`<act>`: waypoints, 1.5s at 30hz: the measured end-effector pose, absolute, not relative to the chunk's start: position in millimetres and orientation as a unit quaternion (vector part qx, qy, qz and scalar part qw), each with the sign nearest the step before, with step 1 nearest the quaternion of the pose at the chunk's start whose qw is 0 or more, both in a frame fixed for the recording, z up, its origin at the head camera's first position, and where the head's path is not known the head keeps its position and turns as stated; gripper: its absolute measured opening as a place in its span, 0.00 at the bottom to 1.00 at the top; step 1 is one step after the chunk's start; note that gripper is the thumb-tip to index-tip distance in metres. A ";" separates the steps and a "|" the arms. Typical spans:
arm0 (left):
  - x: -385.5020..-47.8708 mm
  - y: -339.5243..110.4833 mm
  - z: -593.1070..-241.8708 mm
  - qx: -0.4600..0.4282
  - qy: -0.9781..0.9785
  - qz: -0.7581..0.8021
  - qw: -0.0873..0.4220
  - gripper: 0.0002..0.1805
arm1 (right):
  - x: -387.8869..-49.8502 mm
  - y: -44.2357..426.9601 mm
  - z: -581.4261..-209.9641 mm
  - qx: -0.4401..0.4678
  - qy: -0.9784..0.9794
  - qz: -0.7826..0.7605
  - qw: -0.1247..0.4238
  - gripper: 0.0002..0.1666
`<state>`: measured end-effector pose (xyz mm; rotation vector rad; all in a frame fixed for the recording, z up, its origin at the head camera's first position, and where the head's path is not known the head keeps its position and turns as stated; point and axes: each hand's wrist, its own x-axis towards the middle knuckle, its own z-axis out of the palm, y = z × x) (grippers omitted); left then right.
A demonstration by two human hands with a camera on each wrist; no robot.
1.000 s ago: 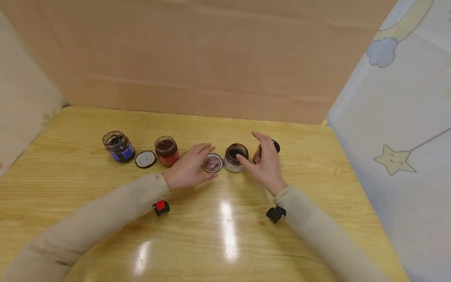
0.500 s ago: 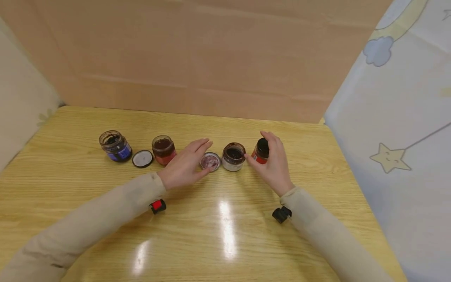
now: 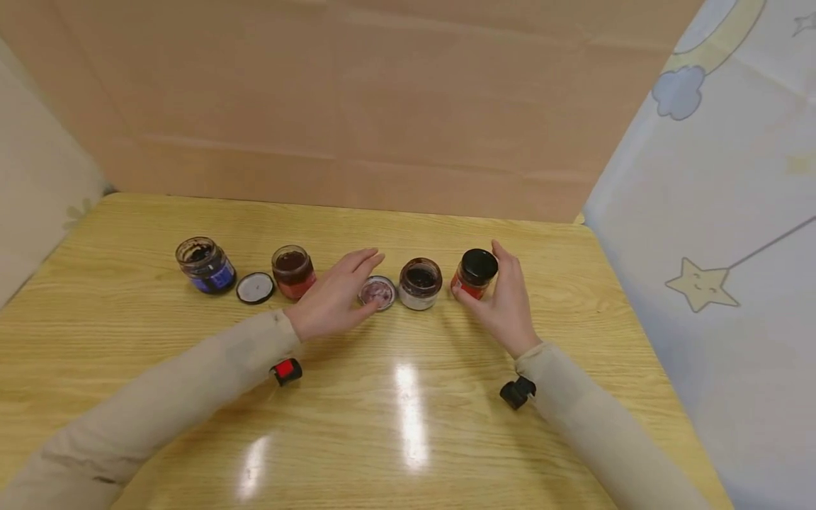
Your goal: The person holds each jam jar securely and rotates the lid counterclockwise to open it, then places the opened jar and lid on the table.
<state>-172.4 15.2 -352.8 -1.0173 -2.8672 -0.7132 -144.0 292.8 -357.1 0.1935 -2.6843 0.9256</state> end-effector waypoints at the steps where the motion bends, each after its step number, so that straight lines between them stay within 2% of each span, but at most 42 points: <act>1: -172.8 15.9 -352.6 -0.326 -0.917 -0.229 0.009 0.37 | -143.7 294.0 -357.6 0.063 -0.933 0.325 0.140 0.54; 12: -176.2 23.9 -352.6 -0.333 -0.911 -0.241 0.010 0.36 | -145.7 301.1 -358.7 0.002 -0.923 0.385 0.025 0.58; 21: -177.2 30.7 -350.4 -0.326 -0.915 -0.236 -0.012 0.41 | -151.8 300.6 -365.7 -0.029 -0.905 0.424 -0.016 0.52; 45: -183.9 43.1 -358.0 -0.321 -0.914 -0.247 -0.013 0.42 | -165.8 303.9 -382.4 -0.050 -0.895 0.443 -0.006 0.45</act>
